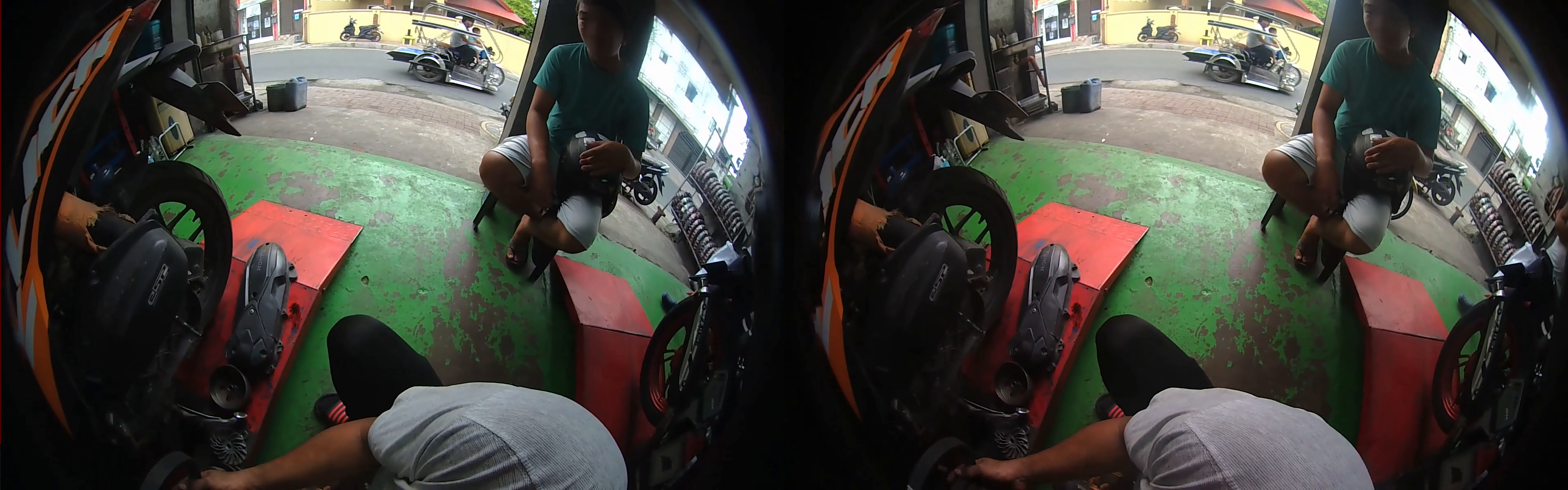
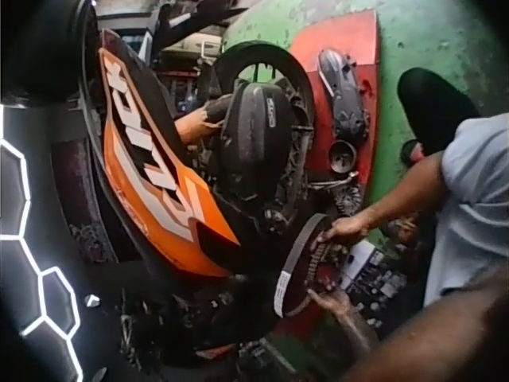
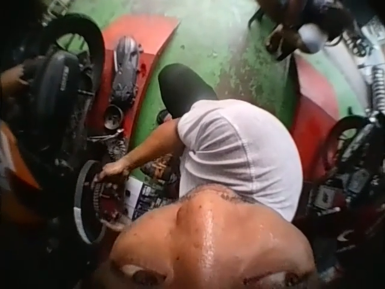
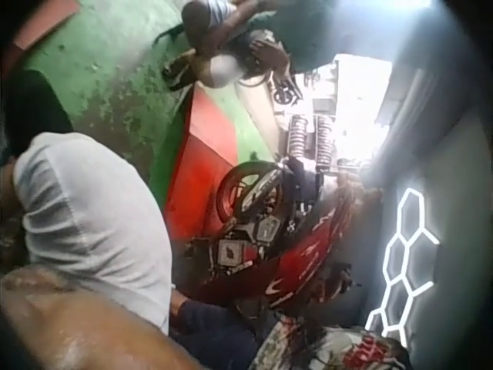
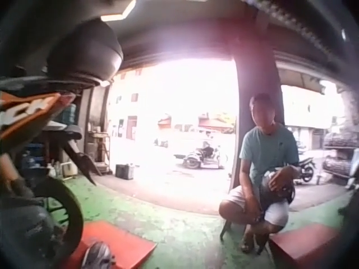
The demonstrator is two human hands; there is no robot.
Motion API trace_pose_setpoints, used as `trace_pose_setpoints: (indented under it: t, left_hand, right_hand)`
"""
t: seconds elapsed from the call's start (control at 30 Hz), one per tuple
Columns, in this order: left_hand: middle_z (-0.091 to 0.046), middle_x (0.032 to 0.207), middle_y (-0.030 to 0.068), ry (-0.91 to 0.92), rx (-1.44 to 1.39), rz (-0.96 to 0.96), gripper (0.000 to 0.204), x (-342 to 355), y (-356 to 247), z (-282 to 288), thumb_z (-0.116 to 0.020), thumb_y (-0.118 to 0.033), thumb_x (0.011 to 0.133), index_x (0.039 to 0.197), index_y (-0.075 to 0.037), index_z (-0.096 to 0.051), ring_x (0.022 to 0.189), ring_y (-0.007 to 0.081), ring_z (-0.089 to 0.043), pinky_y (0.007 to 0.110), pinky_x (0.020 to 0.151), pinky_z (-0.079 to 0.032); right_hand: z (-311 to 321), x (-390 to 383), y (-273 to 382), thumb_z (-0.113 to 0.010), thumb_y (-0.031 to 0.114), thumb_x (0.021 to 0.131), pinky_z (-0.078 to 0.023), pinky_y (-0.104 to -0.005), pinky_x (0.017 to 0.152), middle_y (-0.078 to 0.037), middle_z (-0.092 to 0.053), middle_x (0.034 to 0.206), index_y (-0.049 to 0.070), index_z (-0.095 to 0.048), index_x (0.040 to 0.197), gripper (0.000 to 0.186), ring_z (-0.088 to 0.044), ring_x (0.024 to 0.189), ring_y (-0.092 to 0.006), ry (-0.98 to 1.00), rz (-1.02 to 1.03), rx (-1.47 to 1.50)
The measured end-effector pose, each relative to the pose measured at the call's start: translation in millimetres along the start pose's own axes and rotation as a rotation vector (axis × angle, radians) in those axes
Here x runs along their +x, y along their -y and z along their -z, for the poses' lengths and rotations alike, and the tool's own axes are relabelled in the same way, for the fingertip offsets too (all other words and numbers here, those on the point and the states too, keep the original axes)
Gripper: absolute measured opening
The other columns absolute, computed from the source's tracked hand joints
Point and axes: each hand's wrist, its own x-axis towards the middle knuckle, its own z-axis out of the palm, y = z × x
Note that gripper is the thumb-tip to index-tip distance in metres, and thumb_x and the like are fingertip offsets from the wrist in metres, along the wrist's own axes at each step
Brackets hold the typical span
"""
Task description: Removing the CVT cover and components of a scooter for inspection.
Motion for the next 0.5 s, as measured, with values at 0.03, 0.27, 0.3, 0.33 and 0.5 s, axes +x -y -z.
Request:
trace_pose_setpoints:
  t: [0.03,0.27,0.3,0.33,0.5]
  left_hand:
    - [-0.05,0.132,0.0167,0.004,-0.061,0.042,0.056,-8,1,22,-0.057,-0.045,0.092,0.135,-0.009,-0.048,0.114,0.036,-0.05,0.045,0.093,-0.047]
    - [-0.06,0.088,0.0036,0.05,0.136,-0.125,0.039,-27,-46,-77,-0.055,-0.036,0.096,0.121,-0.006,-0.053,0.065,0.0123,-0.053,0.029,0.058,-0.042]
    - [-0.062,0.089,0.0063,-0.013,0.104,-0.125,0.033,-26,-44,-71,-0.055,-0.032,0.097,0.115,-0.004,-0.055,0.064,0.0149,-0.056,0.031,0.058,-0.044]
    - [-0.064,0.094,0.0087,0.001,0.092,-0.17,0.025,-34,-49,-86,-0.054,-0.027,0.098,0.109,-0.005,-0.055,0.063,0.0165,-0.057,0.032,0.058,-0.046]
    - [-0.066,0.087,0.0097,0.107,0.27,-0.188,0.026,-62,-69,-88,-0.042,-0.023,0.103,0.114,-0.004,-0.055,0.06,0.013,-0.061,0.026,0.059,-0.051]
  right_hand:
    - [-8,-2,-2,-0.055,0.035,0.096,-0.049,-0.0313,0.054,-0.004,-0.063,0.08,0.016,-0.061,0.119,0.031,-0.057,0.061,-0.013,0.178,-0.01,0.154]
    - [14,-11,51,-0.058,0.021,0.095,-0.051,-0.0294,0.059,-0.004,-0.062,0.075,0.001,-0.062,0.093,0.021,-0.062,0.065,-0.0135,-0.08,0.189,-0.157]
    - [18,-15,48,-0.057,0.021,0.096,-0.051,-0.0279,0.057,-0.004,-0.062,0.079,0.001,-0.06,0.106,0.023,-0.061,0.066,-0.0127,-0.075,0.178,-0.219]
    - [30,-17,45,-0.054,0.023,0.097,-0.051,-0.0273,0.057,-0.004,-0.062,0.081,0.002,-0.055,0.118,0.03,-0.061,0.065,-0.0138,-0.078,0.15,-0.209]
    - [18,-10,32,-0.05,0.03,0.099,-0.051,-0.0248,0.057,-0.003,-0.058,0.09,0.009,-0.047,0.131,0.038,-0.058,0.07,-0.0106,0.057,0.148,-0.108]
